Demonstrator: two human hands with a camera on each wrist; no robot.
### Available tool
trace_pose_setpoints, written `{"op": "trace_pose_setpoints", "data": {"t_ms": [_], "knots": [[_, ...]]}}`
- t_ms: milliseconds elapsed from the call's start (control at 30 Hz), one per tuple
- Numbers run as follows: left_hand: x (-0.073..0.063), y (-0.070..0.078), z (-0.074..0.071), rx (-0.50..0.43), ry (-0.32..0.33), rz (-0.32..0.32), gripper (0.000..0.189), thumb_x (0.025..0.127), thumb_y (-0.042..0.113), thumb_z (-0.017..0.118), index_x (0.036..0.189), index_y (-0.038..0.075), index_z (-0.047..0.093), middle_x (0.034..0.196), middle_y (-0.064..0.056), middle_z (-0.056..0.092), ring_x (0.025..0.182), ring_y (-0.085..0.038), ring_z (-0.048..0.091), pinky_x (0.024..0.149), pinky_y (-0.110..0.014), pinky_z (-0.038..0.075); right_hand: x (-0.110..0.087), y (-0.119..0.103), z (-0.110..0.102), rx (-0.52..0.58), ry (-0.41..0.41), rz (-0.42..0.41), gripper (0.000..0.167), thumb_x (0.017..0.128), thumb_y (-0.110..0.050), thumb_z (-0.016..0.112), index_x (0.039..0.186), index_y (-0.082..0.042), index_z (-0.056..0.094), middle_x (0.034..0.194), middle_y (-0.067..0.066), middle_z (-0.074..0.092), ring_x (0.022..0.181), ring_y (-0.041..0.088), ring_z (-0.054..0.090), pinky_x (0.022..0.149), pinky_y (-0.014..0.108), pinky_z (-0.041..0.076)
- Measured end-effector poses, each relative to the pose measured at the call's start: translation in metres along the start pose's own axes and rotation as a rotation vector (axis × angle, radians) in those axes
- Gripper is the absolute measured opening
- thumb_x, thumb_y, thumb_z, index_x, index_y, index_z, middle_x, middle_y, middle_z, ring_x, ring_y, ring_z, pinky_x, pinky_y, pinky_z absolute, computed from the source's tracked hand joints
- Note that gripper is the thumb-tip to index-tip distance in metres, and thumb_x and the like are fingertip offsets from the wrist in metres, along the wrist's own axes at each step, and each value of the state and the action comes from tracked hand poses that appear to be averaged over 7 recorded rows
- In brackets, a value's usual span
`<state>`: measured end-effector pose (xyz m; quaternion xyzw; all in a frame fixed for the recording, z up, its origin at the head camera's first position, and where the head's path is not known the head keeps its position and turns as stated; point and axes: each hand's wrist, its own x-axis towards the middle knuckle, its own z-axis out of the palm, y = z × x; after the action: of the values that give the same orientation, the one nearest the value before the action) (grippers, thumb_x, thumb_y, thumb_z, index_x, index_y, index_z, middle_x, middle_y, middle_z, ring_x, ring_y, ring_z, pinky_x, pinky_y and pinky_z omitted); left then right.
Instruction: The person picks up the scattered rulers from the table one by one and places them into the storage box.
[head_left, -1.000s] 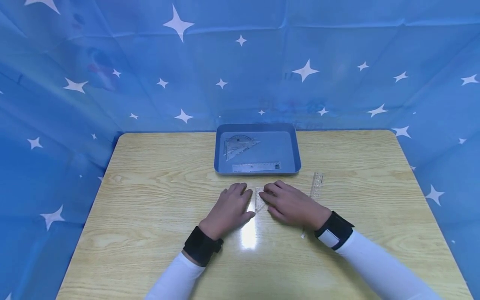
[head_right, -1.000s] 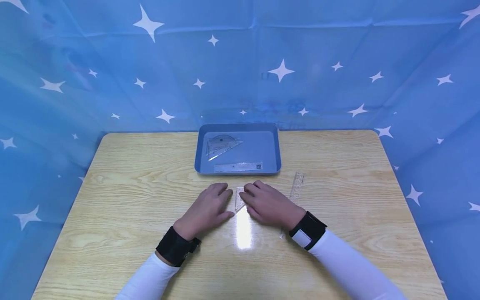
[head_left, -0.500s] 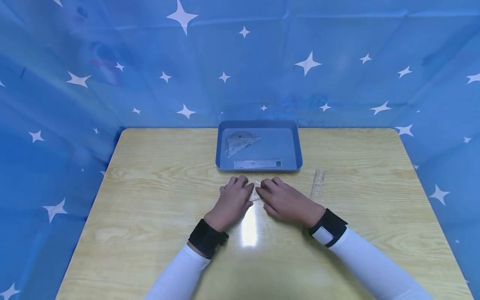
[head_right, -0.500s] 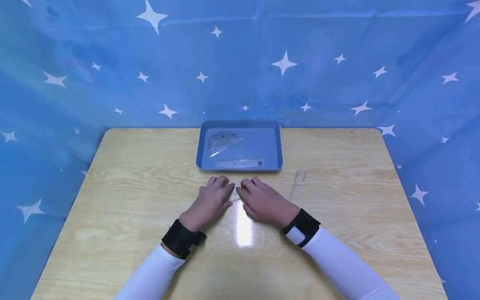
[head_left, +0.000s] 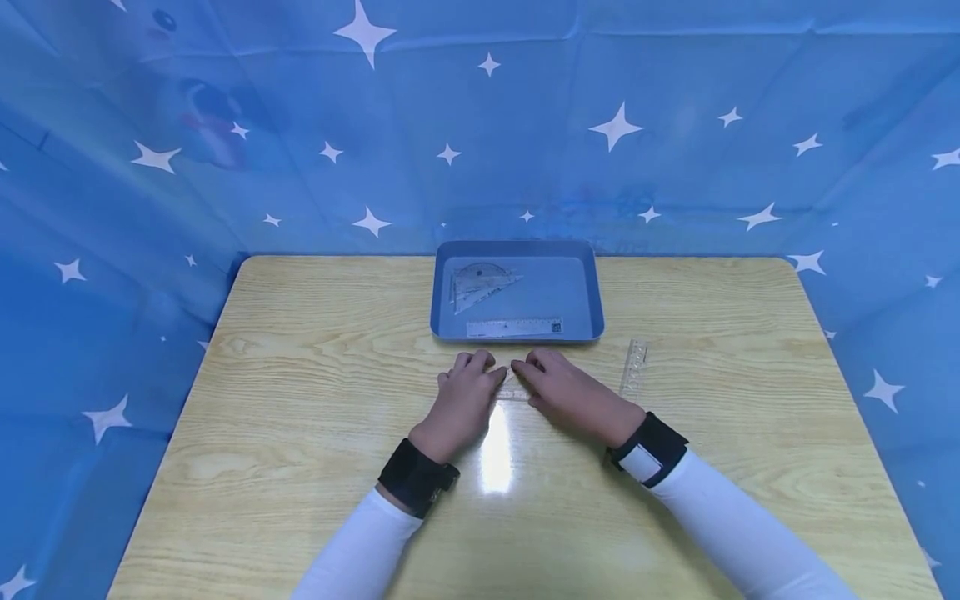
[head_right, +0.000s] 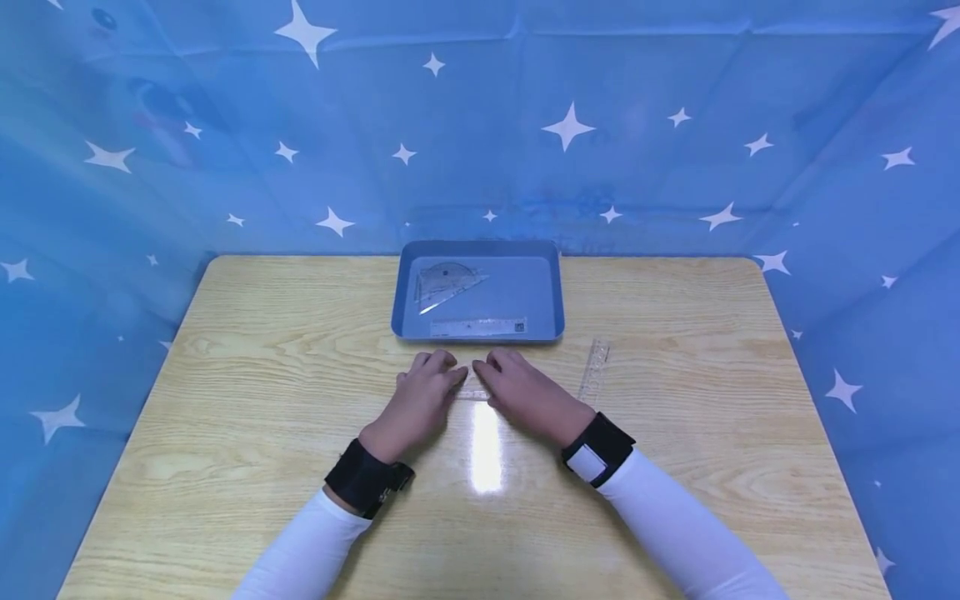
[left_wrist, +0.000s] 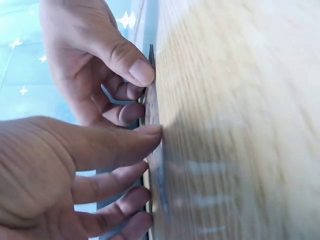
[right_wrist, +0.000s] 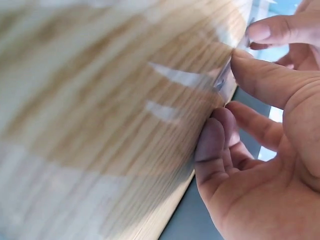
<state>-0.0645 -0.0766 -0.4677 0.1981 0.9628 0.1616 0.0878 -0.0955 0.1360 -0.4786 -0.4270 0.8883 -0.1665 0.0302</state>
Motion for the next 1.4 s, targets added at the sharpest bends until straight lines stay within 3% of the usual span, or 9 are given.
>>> {"op": "trace_pose_setpoints", "data": {"t_ms": [167,333,500,667,867,1167,1400], "knots": [[0.003,0.004,-0.001,-0.030,0.008,-0.029,0.042,0.095,-0.003,0.061,0.132,0.014,0.070,0.133,-0.010,0.057,0.119,-0.033,0.050,0.077,-0.056,0.050,0.001,0.000,-0.003,0.070,-0.024,0.076,0.054,0.091,-0.009,0.076,0.139,0.006,0.057,0.109,0.013,0.056,0.094,0.021,0.053,0.081,0.036,0.052],[0.008,0.008,-0.002,-0.146,0.026,-0.106,0.033,0.093,0.000,0.065,0.123,0.011,0.074,0.124,-0.008,0.059,0.119,-0.031,0.049,0.084,-0.055,0.045,0.003,0.001,-0.007,0.181,-0.094,0.195,0.054,0.094,-0.012,0.075,0.142,0.002,0.056,0.110,0.010,0.052,0.096,0.019,0.049,0.085,0.037,0.051],[0.015,0.012,-0.003,-0.214,0.008,-0.193,0.032,0.086,0.011,0.081,0.116,0.008,0.072,0.122,-0.009,0.058,0.120,-0.032,0.047,0.088,-0.053,0.042,0.003,0.003,-0.009,0.256,-0.110,0.219,0.052,0.095,-0.013,0.075,0.141,-0.002,0.055,0.110,0.009,0.050,0.094,0.019,0.046,0.083,0.037,0.048],[0.021,0.017,-0.006,-0.241,-0.030,-0.243,0.033,0.085,0.014,0.084,0.115,0.008,0.071,0.122,-0.009,0.056,0.115,-0.033,0.049,0.085,-0.050,0.043,0.003,0.003,-0.010,0.252,-0.094,0.233,0.053,0.092,-0.012,0.078,0.139,-0.002,0.055,0.109,0.009,0.051,0.095,0.020,0.046,0.085,0.039,0.047],[0.025,0.019,-0.008,-0.251,-0.068,-0.262,0.033,0.087,0.013,0.081,0.117,0.006,0.070,0.127,-0.011,0.055,0.113,-0.034,0.052,0.088,-0.051,0.047,0.006,-0.002,-0.015,0.213,-0.081,0.246,0.051,0.088,-0.008,0.080,0.133,-0.001,0.058,0.105,0.010,0.049,0.095,0.025,0.045,0.084,0.040,0.044],[0.024,0.017,-0.006,-0.275,-0.103,-0.261,0.033,0.088,0.011,0.078,0.118,0.004,0.068,0.119,-0.012,0.056,0.113,-0.035,0.052,0.091,-0.053,0.048,0.009,-0.004,-0.015,0.249,-0.129,0.286,0.053,0.086,-0.007,0.082,0.131,-0.001,0.055,0.104,0.010,0.049,0.097,0.025,0.043,0.084,0.039,0.043],[0.022,0.015,-0.005,-0.270,-0.091,-0.282,0.033,0.086,0.010,0.079,0.117,0.005,0.066,0.116,-0.014,0.058,0.112,-0.035,0.054,0.090,-0.052,0.048,0.010,-0.004,-0.010,0.249,-0.151,0.301,0.054,0.088,-0.010,0.081,0.133,-0.003,0.054,0.104,0.009,0.048,0.097,0.024,0.043,0.085,0.038,0.044]]}}
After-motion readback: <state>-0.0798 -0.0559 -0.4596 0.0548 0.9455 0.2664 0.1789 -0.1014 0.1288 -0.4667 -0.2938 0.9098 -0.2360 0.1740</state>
